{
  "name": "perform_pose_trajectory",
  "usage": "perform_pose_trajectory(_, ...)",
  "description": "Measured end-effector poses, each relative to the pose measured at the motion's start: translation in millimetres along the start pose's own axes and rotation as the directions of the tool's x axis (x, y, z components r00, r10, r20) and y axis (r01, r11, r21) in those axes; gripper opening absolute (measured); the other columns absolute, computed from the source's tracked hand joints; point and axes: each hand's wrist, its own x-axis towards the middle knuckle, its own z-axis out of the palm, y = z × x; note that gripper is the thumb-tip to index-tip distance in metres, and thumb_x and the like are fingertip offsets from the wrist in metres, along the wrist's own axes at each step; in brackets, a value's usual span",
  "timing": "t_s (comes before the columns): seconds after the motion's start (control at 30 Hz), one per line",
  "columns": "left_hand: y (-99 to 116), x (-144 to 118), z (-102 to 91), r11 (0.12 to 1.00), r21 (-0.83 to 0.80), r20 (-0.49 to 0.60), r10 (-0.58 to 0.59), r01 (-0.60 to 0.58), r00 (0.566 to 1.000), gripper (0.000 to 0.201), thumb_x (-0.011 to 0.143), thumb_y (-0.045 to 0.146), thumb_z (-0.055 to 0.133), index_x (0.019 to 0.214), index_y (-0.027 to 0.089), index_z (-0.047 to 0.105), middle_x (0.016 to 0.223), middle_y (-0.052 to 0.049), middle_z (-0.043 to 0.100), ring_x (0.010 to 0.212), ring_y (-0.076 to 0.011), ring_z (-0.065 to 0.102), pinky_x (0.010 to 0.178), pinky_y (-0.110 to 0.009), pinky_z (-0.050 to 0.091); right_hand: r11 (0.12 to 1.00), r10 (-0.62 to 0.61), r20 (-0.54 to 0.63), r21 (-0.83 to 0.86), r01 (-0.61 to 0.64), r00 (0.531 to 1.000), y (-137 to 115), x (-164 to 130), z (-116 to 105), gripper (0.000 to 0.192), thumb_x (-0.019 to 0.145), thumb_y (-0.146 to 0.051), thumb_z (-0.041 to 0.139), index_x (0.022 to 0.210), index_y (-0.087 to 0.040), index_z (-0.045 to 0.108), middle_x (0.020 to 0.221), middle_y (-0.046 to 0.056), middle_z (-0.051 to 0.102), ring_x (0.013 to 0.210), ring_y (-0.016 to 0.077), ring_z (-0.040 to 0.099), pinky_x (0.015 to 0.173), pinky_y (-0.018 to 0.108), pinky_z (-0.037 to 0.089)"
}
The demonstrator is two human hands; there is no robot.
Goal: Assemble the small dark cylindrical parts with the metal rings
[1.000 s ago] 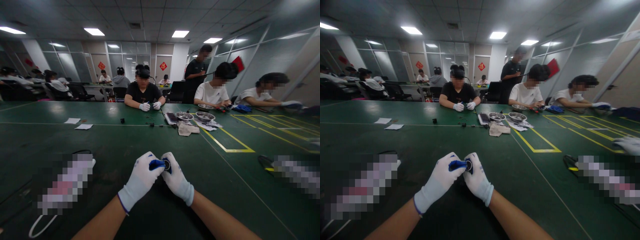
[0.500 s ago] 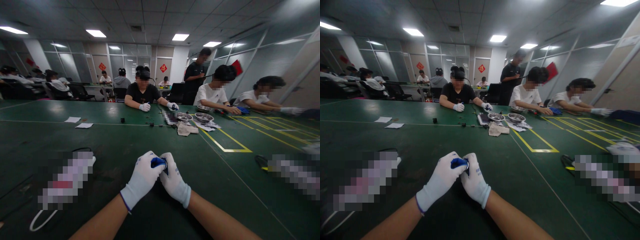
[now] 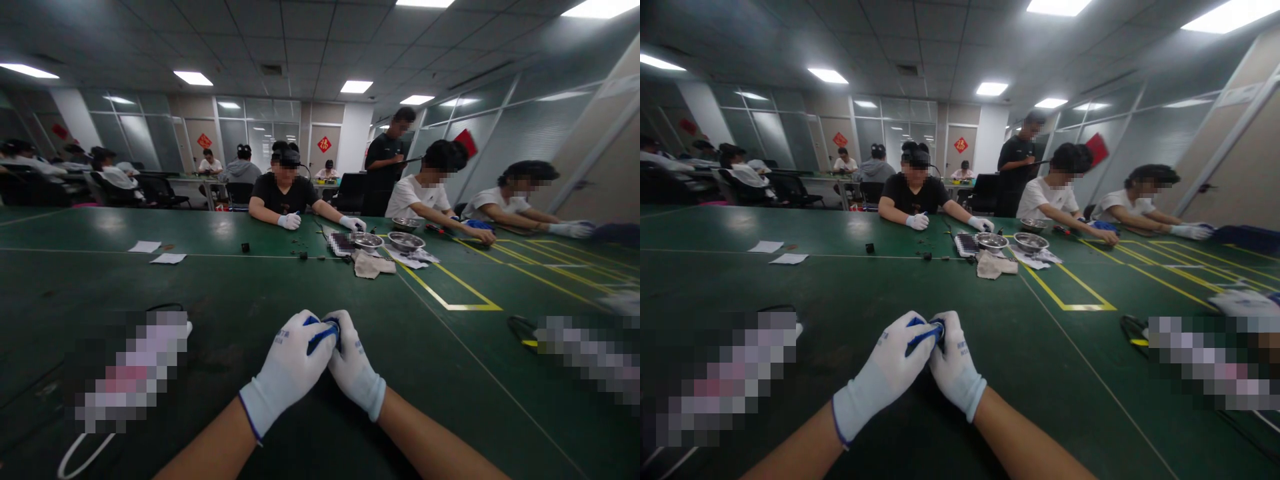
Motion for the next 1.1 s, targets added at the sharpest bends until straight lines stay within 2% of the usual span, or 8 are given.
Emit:
perform_pose_trajectory(0.17, 0.6, -4.9, 9.7, 0.992, 0.104, -0.015, 0.074, -0.073, 0.997, 0.032, 0.095, 0.03, 0.058, 0.123, 0.024, 0.071, 0.112, -0.01, 0.063, 0.103, -0.0265, 0.061, 0.089, -0.041, 0.054, 0.999, 0.05, -0.087, -0.002, -0.05, 0.995, 3.8, 2.9, -2.3, 0.016, 0.085, -0.02, 0.059, 0.1, -0.022, 0.057, 0.088, 0.004, 0.065, 0.079, 0.0206, 0.063, 0.072, 0.036, 0.054)
perform_pose_trajectory(0.33, -4.0, -6.3, 16.1, 0.989, 0.116, 0.023, 0.088, -0.09, 0.996, 0.039, 0.094, 0.029, 0.059, 0.133, 0.023, 0.065, 0.125, -0.012, 0.061, 0.112, -0.0289, 0.059, 0.098, -0.047, 0.052, 0.994, 0.108, -0.073, 0.039, -0.105, 0.991, 2.8, 3.7, -4.0, 0.014, 0.085, -0.023, 0.061, 0.099, -0.023, 0.057, 0.089, 0.005, 0.067, 0.083, 0.0234, 0.065, 0.075, 0.039, 0.056)
perform_pose_trajectory(0.63, -14.5, -6.0, 20.4, 0.983, 0.105, -0.028, 0.151, -0.148, 0.988, 0.041, 0.094, 0.027, 0.059, 0.134, 0.025, 0.064, 0.124, -0.011, 0.062, 0.112, -0.0282, 0.06, 0.099, -0.047, 0.053, 0.988, 0.15, -0.084, 0.04, -0.147, 0.985, 9.5, 3.8, -1.1, 0.018, 0.082, -0.022, 0.061, 0.099, -0.022, 0.058, 0.091, 0.006, 0.067, 0.083, 0.0241, 0.065, 0.076, 0.04, 0.057)
perform_pose_trajectory(0.8, -16.5, -4.6, 18.9, 0.984, 0.119, -0.048, 0.141, -0.134, 0.989, 0.032, 0.094, 0.024, 0.059, 0.124, 0.026, 0.07, 0.119, -0.009, 0.064, 0.109, -0.0273, 0.06, 0.096, -0.046, 0.054, 0.994, 0.109, -0.078, 0.02, -0.107, 0.991, 7.5, 4.2, 0.3, 0.012, 0.085, -0.023, 0.058, 0.096, -0.022, 0.057, 0.089, 0.005, 0.067, 0.08, 0.0221, 0.064, 0.074, 0.037, 0.055)
perform_pose_trajectory(1.1, -14.3, -4.3, 16.7, 0.973, 0.184, -0.046, 0.148, -0.137, 0.988, 0.032, 0.093, 0.026, 0.06, 0.123, 0.024, 0.071, 0.119, -0.011, 0.064, 0.109, -0.0288, 0.06, 0.096, -0.048, 0.054, 0.998, 0.067, -0.034, -0.005, -0.067, 0.997, 4.4, 4.0, -0.5, 0.013, 0.084, -0.024, 0.056, 0.097, -0.022, 0.056, 0.088, 0.007, 0.066, 0.08, 0.0232, 0.064, 0.073, 0.038, 0.054)
